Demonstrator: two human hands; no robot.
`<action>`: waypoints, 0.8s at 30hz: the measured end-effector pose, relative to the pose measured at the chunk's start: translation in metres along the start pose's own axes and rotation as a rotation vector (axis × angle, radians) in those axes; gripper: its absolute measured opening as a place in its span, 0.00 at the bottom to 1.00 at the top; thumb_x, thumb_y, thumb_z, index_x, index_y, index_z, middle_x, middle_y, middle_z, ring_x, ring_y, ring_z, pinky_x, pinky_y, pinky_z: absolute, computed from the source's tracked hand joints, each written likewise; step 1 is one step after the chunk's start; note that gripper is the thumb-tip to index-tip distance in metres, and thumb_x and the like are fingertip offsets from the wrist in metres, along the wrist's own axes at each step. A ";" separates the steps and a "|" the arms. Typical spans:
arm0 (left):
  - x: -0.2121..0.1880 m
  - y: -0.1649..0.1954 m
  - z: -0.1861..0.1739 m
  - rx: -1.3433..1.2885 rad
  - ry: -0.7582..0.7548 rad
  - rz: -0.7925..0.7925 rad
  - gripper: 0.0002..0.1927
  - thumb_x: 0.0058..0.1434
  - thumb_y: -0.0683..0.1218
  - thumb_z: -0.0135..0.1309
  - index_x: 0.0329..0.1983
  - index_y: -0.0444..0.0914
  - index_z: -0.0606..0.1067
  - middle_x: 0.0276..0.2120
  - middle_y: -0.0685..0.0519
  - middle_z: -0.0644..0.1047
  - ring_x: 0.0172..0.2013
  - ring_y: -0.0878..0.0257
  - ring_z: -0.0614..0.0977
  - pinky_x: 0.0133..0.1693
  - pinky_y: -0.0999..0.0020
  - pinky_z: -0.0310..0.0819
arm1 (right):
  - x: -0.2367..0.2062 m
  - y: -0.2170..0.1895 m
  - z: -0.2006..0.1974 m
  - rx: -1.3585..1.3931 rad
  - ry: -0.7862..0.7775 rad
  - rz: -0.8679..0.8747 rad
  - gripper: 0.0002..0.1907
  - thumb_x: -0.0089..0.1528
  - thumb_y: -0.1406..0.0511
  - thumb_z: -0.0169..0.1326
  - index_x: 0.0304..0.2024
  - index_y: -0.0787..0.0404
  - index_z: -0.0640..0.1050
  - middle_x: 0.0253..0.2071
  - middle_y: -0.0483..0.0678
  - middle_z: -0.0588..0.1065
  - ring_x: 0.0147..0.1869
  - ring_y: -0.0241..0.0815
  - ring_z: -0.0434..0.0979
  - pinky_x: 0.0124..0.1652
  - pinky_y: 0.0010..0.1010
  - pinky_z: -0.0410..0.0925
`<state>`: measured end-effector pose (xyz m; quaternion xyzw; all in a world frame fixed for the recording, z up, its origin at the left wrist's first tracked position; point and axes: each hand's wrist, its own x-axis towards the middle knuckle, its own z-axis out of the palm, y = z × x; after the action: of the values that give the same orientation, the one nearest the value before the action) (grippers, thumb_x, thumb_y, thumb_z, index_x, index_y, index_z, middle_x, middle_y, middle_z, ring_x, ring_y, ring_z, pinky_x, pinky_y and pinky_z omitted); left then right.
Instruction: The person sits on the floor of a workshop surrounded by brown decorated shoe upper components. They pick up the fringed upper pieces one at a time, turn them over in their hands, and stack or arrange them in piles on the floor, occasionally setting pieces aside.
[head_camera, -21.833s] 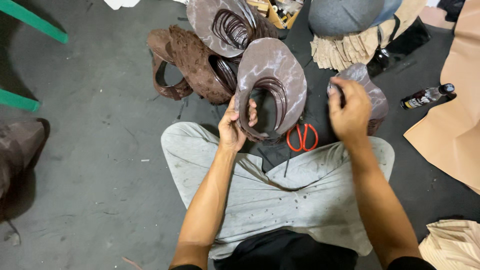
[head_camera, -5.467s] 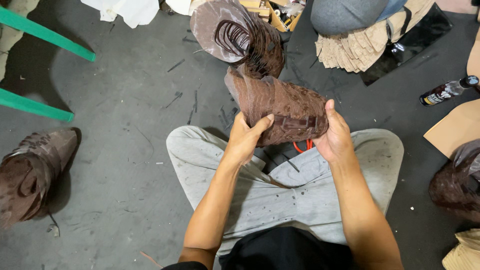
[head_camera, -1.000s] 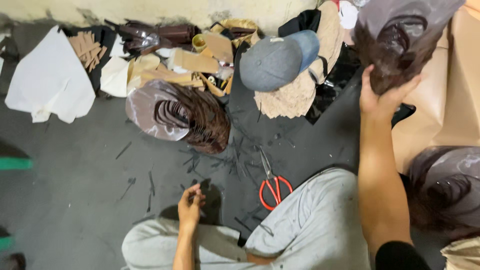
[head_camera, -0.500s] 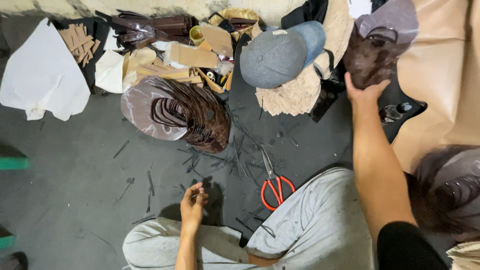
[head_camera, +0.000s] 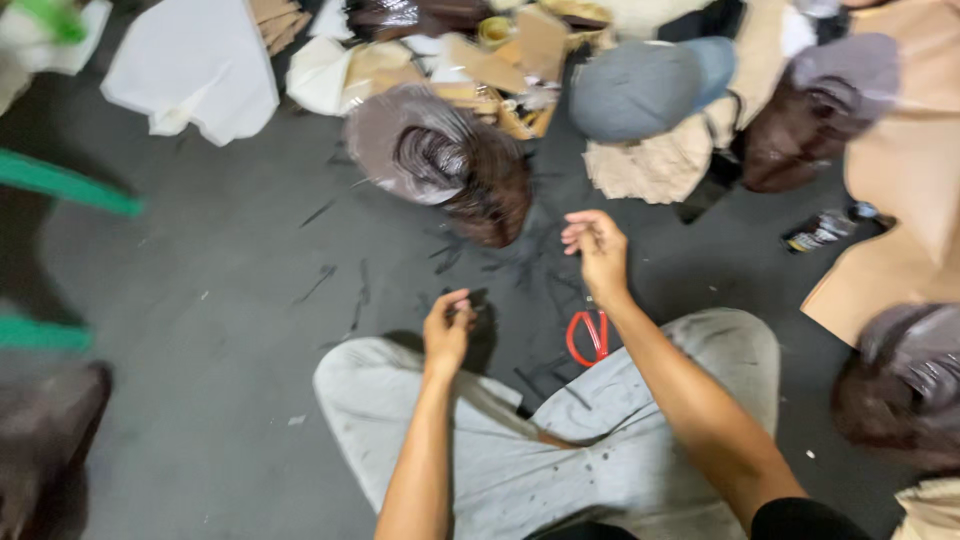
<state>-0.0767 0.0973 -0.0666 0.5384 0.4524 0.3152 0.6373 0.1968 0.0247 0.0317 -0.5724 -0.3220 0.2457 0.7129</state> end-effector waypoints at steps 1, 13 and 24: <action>0.000 0.000 0.004 -0.040 0.011 0.009 0.13 0.69 0.42 0.53 0.56 0.36 0.77 0.35 0.50 0.79 0.33 0.67 0.78 0.35 0.72 0.76 | -0.003 -0.006 0.024 -0.067 -0.122 -0.038 0.11 0.71 0.71 0.46 0.53 0.65 0.76 0.42 0.49 0.77 0.44 0.38 0.78 0.42 0.27 0.74; 0.008 0.012 0.029 -0.112 0.090 -0.070 0.13 0.67 0.36 0.48 0.52 0.35 0.77 0.37 0.52 0.80 0.32 0.67 0.79 0.33 0.72 0.75 | 0.083 -0.020 0.182 -1.498 -0.847 -0.445 0.65 0.45 0.46 0.72 0.73 0.67 0.55 0.59 0.61 0.74 0.64 0.57 0.71 0.67 0.45 0.54; 0.010 0.033 0.024 -0.202 0.264 -0.063 0.18 0.70 0.47 0.49 0.62 0.40 0.71 0.42 0.50 0.78 0.36 0.64 0.76 0.37 0.70 0.73 | 0.080 -0.002 0.169 -1.638 -0.669 -0.297 0.14 0.46 0.57 0.70 0.29 0.57 0.84 0.33 0.55 0.81 0.42 0.51 0.82 0.50 0.44 0.66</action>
<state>-0.0483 0.1036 -0.0364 0.4111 0.5150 0.4068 0.6327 0.1257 0.1929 0.0715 -0.7525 -0.6581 -0.0020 -0.0258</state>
